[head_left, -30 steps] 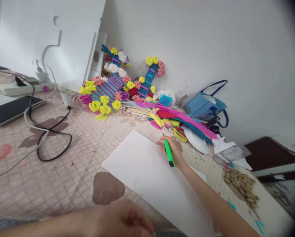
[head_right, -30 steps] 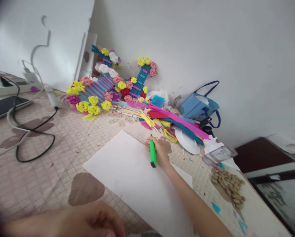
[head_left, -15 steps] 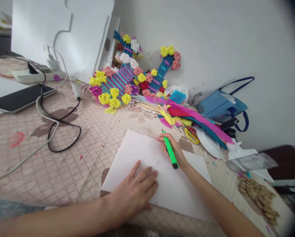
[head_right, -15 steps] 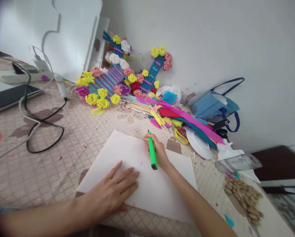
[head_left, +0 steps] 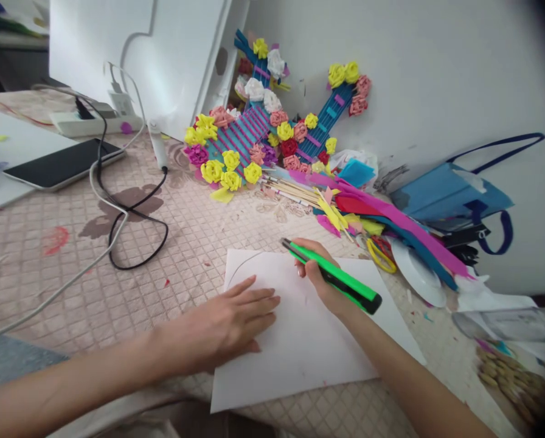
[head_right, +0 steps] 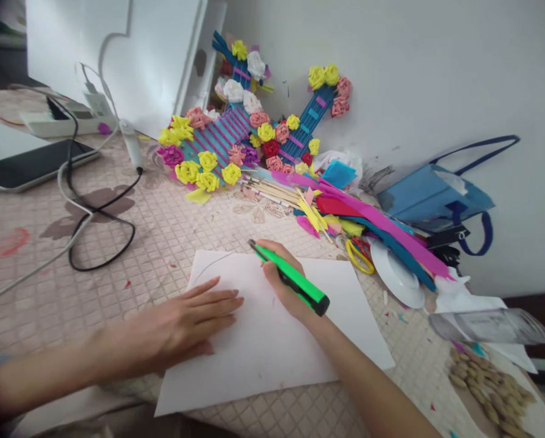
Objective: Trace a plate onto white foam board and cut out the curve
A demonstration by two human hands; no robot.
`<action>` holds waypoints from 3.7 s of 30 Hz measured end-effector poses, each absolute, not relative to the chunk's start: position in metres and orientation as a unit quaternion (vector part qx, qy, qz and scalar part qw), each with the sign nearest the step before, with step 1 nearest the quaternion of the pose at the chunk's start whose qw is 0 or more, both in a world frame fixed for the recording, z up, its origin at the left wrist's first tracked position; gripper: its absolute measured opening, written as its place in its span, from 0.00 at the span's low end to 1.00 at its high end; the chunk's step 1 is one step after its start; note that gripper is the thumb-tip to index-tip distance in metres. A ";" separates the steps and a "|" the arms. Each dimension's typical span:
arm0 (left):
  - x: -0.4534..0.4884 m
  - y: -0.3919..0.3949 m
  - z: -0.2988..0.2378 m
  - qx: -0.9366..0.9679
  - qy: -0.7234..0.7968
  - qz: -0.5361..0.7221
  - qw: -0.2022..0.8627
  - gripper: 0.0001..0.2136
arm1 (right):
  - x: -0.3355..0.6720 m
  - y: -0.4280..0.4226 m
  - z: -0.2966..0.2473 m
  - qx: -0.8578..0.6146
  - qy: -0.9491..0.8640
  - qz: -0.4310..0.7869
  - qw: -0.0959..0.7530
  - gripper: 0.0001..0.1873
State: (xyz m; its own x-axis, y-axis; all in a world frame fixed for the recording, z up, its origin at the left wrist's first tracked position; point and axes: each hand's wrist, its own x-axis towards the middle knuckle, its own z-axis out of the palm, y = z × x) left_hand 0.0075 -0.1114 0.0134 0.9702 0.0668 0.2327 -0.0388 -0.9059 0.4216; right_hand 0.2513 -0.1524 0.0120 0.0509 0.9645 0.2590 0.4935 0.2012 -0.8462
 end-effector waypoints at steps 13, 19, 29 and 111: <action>-0.005 -0.110 0.013 0.953 -0.031 0.044 0.297 0.33 | 0.235 -0.136 0.011 -0.543 -0.616 0.382 0.424 0.15; 0.004 -0.136 0.006 0.958 0.022 0.066 0.279 0.33 | 0.234 -0.138 0.019 -0.534 -0.691 0.340 0.348 0.15; -0.007 -0.112 0.009 0.951 -0.023 0.099 0.292 0.26 | 0.245 -0.136 0.020 -0.522 -0.705 0.355 0.324 0.14; -0.006 -0.107 0.008 0.947 -0.014 0.056 0.316 0.31 | 0.226 -0.167 0.031 -0.566 -0.736 0.258 0.268 0.14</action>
State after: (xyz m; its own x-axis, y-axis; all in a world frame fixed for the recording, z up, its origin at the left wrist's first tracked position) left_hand -0.0061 -0.1070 0.0083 0.9933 0.0095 0.1152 -0.0617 -0.7994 0.5976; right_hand 0.2260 -0.1672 0.0314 -0.2162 0.9709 0.1032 0.6946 0.2272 -0.6826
